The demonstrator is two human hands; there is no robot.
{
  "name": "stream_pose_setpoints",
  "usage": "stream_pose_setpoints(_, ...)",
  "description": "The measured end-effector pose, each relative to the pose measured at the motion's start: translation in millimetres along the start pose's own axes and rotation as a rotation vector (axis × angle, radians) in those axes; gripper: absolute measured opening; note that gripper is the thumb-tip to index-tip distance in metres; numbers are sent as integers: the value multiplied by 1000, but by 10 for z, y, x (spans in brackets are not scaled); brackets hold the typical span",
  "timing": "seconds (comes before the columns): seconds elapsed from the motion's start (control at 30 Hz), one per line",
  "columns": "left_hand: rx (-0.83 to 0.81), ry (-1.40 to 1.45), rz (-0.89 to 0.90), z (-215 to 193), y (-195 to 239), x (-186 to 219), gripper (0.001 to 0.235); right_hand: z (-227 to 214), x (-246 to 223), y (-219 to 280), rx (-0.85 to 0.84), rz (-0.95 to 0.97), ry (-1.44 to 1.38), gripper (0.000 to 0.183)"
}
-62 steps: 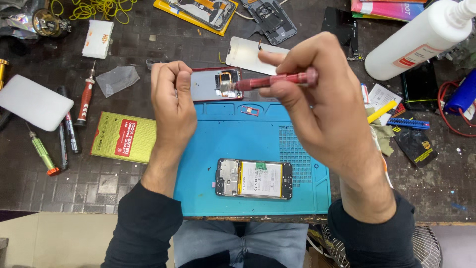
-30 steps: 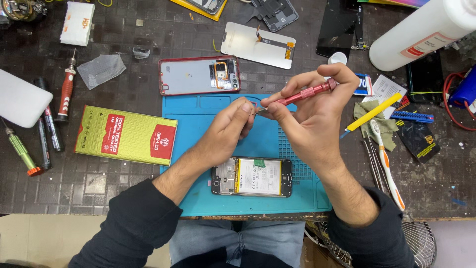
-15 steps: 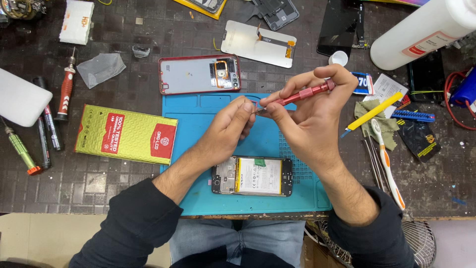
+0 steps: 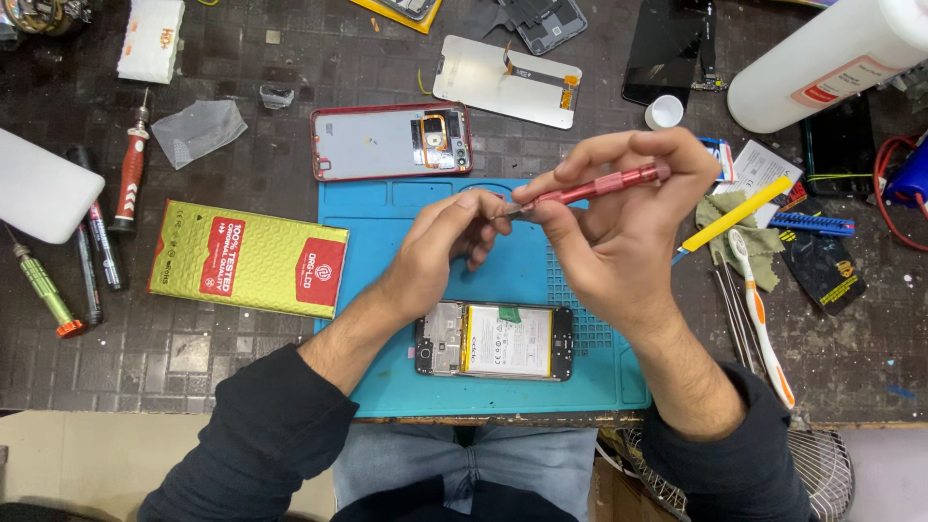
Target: The person disassembles a smartphone by removing the back cover and unscrewing internal components. They use a screwdriver to remove screws from the motherboard area and then use tweezers to handle small parts. The person then places a new back cover onto the phone and secures it.
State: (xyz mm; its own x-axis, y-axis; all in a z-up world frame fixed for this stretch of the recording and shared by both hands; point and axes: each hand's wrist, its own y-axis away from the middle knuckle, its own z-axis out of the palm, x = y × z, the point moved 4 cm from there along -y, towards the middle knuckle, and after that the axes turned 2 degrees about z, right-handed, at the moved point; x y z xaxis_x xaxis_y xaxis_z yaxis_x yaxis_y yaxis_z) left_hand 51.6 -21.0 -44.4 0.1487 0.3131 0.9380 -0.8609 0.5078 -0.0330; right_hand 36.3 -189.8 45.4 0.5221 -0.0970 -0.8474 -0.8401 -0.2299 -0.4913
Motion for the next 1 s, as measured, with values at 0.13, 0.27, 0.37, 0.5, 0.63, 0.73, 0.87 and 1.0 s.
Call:
stream_pose_setpoints(0.13,18,-8,-11,9,-4,15,60,-11,-59,-31,35,72,4,61)
stream_pose_setpoints(0.27,36,9,30,3,-10,67,60,44,-132,1,-87,-12,62,68)
stream_pose_setpoints(0.37,85,46,72,-58,-3,115,57,112,-135,58,-149,-104,154,73)
stream_pose_setpoints(0.5,193,135,116,-143,-3,152,49,165,-129,153,-264,-145,89,74)
stream_pose_setpoints(0.63,261,273,121,-194,-18,145,44,236,-66,200,-380,-142,112,67)
stream_pose_setpoints(0.73,272,291,128,-209,-23,137,42,322,8,215,-424,-118,185,62)
stream_pose_setpoints(0.87,247,321,149,-201,-36,129,42,390,21,233,-503,-124,237,59)
stream_pose_setpoints(1.0,237,300,143,-201,-26,128,42,430,29,237,-549,-84,263,55)
